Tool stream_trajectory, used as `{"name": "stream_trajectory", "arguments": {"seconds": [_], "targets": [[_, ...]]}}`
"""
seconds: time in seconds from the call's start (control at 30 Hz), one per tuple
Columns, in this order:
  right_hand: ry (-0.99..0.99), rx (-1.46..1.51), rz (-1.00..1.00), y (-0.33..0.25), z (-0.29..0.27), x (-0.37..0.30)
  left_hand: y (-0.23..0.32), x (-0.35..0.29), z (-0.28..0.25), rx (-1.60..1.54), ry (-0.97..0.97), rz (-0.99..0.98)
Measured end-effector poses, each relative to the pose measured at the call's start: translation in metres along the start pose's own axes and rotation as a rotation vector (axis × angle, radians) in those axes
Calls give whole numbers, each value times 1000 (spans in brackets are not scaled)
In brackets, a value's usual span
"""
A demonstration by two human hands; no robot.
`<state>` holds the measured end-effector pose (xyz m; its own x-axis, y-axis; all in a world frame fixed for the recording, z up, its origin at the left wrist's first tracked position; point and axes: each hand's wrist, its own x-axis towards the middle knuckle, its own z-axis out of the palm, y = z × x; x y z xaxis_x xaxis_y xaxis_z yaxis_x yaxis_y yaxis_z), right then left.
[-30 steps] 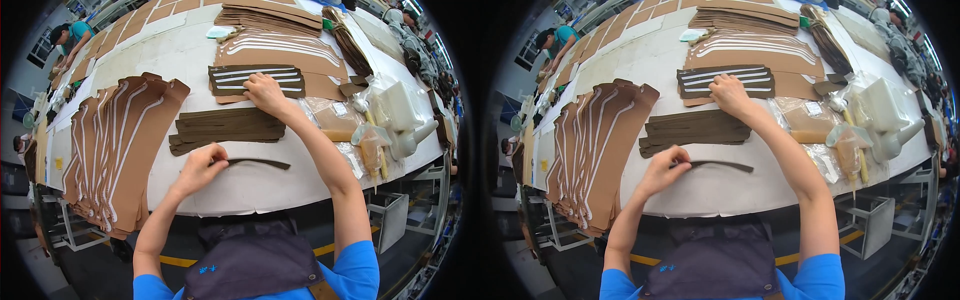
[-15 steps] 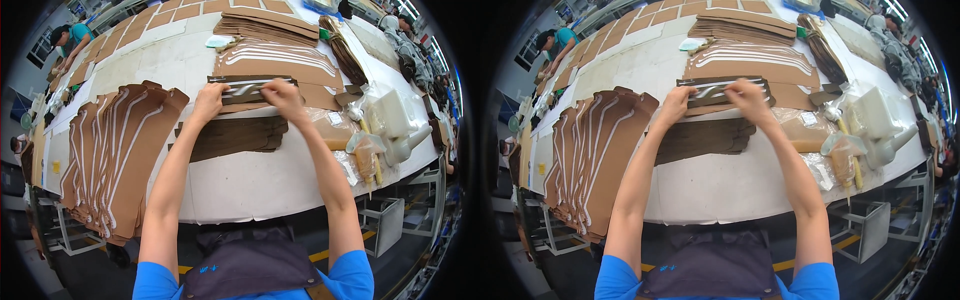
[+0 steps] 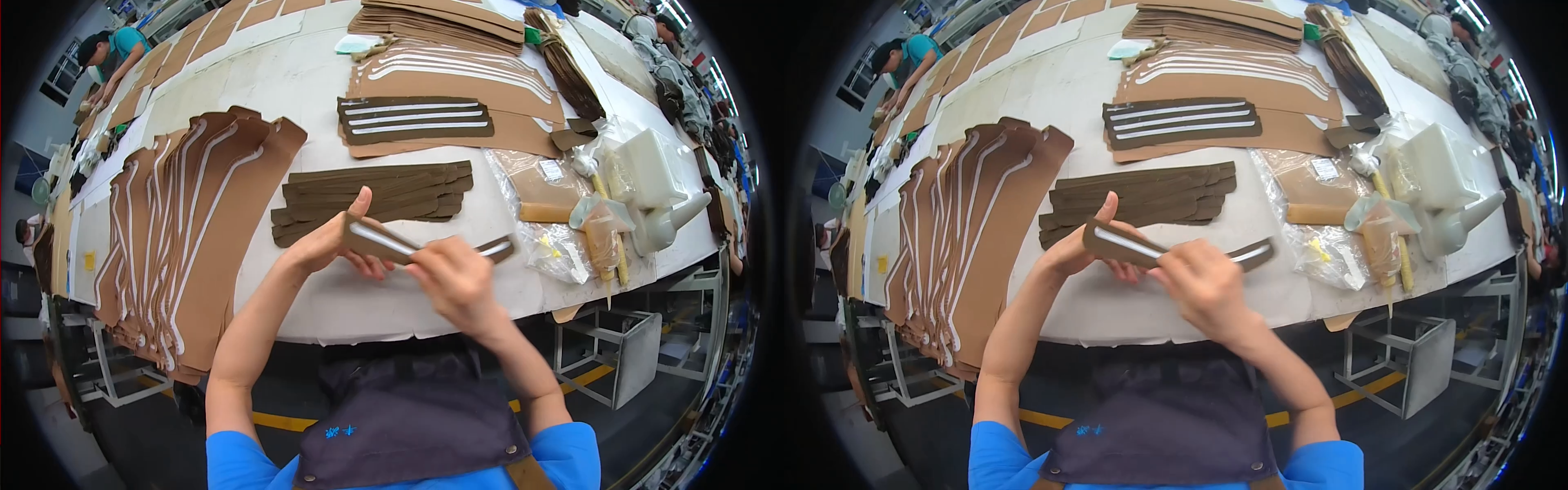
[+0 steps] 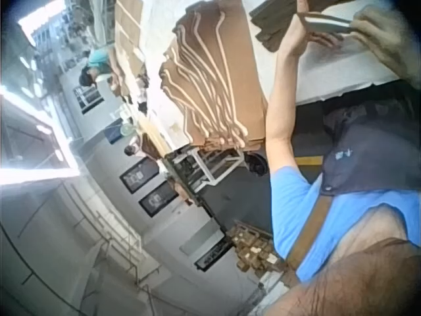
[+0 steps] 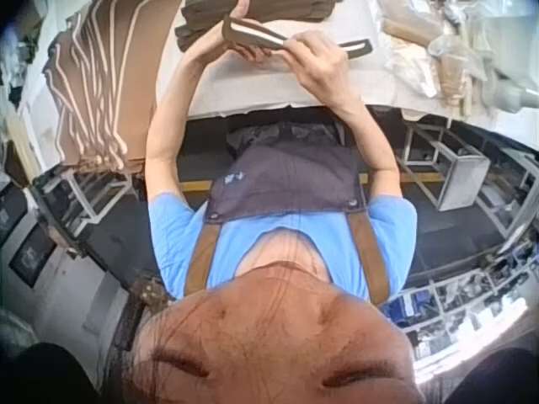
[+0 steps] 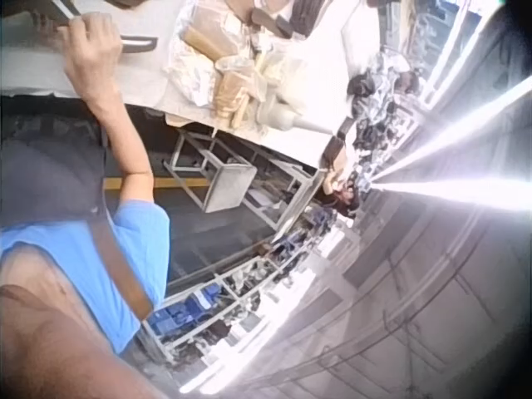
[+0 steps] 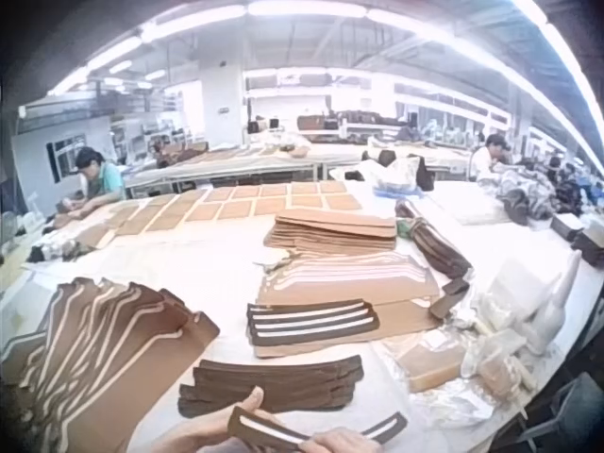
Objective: Manually folding and pressing thin leather strips to prepare them for assembly.
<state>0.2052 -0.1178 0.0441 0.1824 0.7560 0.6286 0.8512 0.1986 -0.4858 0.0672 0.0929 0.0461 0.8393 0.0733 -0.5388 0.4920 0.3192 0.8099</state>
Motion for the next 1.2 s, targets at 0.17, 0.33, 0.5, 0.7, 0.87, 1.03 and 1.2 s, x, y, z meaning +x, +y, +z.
{"name": "stream_trajectory", "arguments": {"seconds": [0.17, 0.33, 0.5, 0.7, 0.87, 1.03, 1.2], "targets": [[-82, 16, 98, 10, 36, -14, -37, -26, -3, 259, 153, 98], [-180, 14, 70, 28, 45, -21, -50, -40, 4, 697, 317, 313], [-275, 58, 130, 21, 53, -26, -75, -37, 7, 898, 495, 590], [-250, 63, 109, 20, 58, -28, -76, -29, 14, 1047, 488, 815], [-230, 89, 87, 24, 58, -32, -83, -20, 11, 1099, 440, 906], [-255, -57, -228, 26, 49, -34, -86, -26, 8, 1268, 439, 1015], [-290, -114, -324, 35, 34, -39, -87, -34, 4, 1377, 440, 1083]]}}
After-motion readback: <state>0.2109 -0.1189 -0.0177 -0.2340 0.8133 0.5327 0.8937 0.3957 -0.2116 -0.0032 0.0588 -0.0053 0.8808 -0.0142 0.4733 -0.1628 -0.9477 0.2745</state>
